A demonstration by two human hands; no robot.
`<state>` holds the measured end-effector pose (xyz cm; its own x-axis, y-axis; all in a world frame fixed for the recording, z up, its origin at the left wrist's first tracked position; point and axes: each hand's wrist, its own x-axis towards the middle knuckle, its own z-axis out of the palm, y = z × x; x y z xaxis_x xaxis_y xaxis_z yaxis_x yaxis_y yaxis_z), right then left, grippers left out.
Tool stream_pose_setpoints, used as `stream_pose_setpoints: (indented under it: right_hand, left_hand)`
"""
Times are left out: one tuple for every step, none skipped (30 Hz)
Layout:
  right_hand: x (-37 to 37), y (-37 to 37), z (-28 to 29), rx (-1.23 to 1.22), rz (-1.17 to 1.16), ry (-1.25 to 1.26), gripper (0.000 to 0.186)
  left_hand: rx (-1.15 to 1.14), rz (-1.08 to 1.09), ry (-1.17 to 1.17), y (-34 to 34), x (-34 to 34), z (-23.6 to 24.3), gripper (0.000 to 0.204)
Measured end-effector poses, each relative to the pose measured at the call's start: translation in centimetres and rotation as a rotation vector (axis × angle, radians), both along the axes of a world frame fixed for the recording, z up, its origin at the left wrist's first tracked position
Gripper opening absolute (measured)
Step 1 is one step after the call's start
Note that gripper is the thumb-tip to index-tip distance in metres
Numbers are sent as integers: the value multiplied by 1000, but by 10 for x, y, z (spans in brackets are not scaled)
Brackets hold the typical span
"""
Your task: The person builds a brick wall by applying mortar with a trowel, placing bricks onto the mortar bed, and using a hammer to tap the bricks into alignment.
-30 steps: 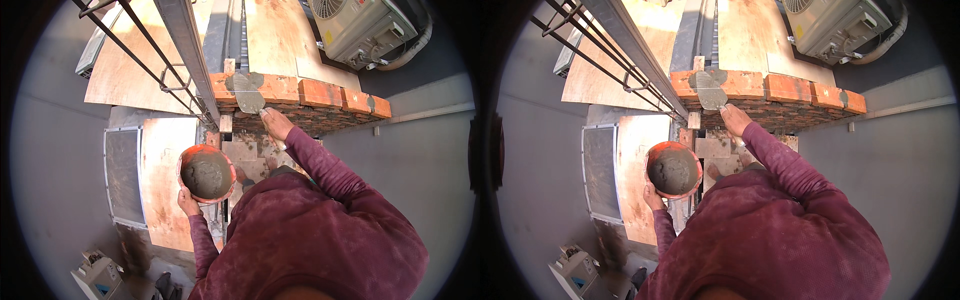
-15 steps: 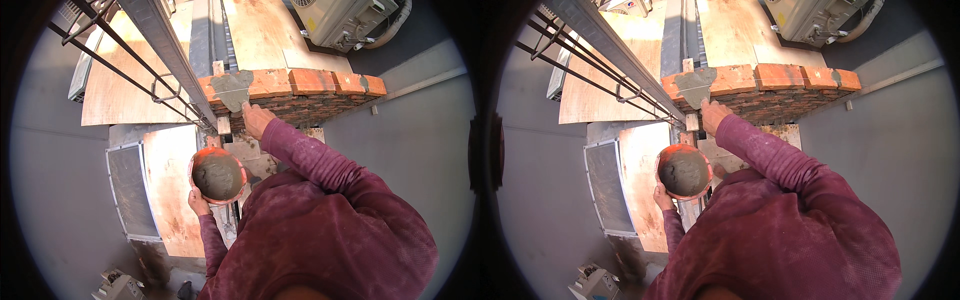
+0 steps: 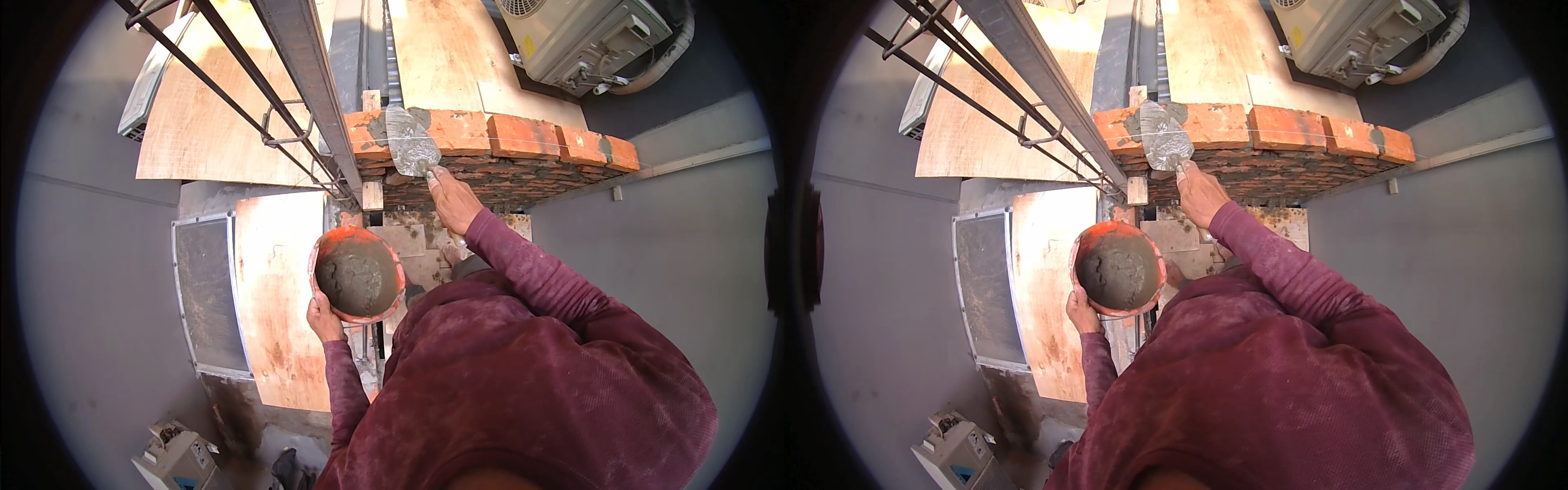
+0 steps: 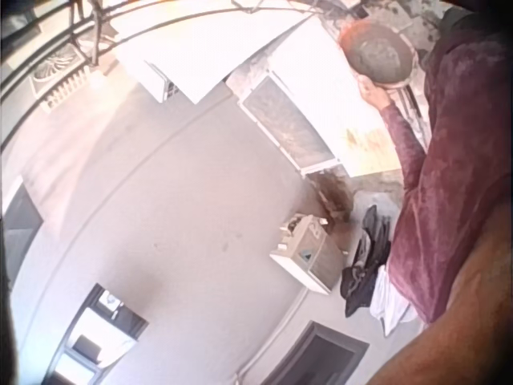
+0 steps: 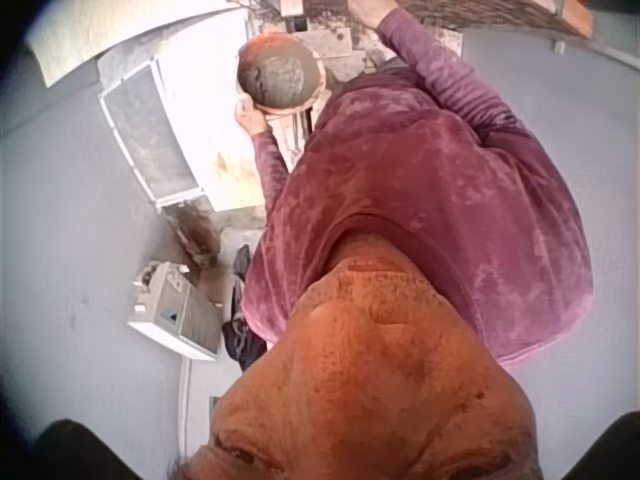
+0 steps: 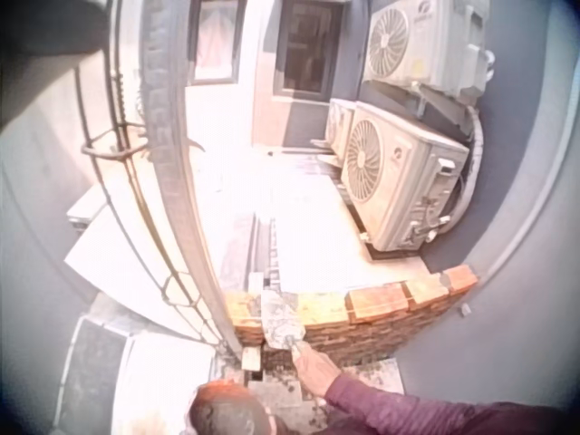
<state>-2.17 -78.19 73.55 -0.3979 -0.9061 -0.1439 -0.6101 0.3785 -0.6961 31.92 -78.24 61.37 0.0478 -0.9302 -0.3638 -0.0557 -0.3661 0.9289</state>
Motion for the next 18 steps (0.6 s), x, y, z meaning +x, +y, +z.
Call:
stream_pose_setpoints:
  right_hand:
    - [0,-3,1,-22,93,168,38]
    - [0,-5,9,56,115,259,37]
    - [1,-8,20,134,137,348,36]
    - [-2,-11,29,210,157,444,35]
    - [-7,-11,35,265,190,409,34]
    - [-10,-8,34,245,186,352,32]
    - [-15,-4,33,225,185,297,31]
    - [-18,-1,33,204,185,242,31]
    - [-20,3,36,208,149,191,30]
    - [-19,7,43,212,115,137,29]
    - [-18,10,47,216,82,83,28]
    - [-18,15,43,151,81,143,28]
    - [-19,19,40,85,74,204,28]
    - [-20,20,38,19,66,265,27]
    - [-21,16,36,13,110,265,26]
    - [-19,10,36,57,145,282,26]
    - [-16,3,34,101,180,300,26]
    - [-15,0,33,145,214,316,26]
  left_hand:
    - [-2,18,-5,1,5,1,39]
    - [0,26,2,3,6,1,38]
    - [8,26,-9,4,9,-1,38]
    - [12,26,-12,2,11,-3,38]
    - [17,27,-16,1,11,-4,39]
    - [13,20,-18,1,12,-5,39]
    - [9,17,-17,0,9,-3,40]
    - [6,15,-16,0,8,-2,40]
    - [-2,7,-22,-1,7,-3,40]
    - [-8,1,-30,-2,8,-3,40]
    - [-15,-4,-40,-1,9,-4,40]
    - [-9,10,-37,0,9,-4,40]
    - [-4,20,-33,1,8,-5,41]
    - [0,29,-28,1,7,-5,41]
    - [10,40,-17,-1,5,-5,41]
    - [23,44,-10,-3,4,-4,41]
    - [36,47,-2,-4,3,-3,41]
    - [28,30,-7,-4,6,-6,40]
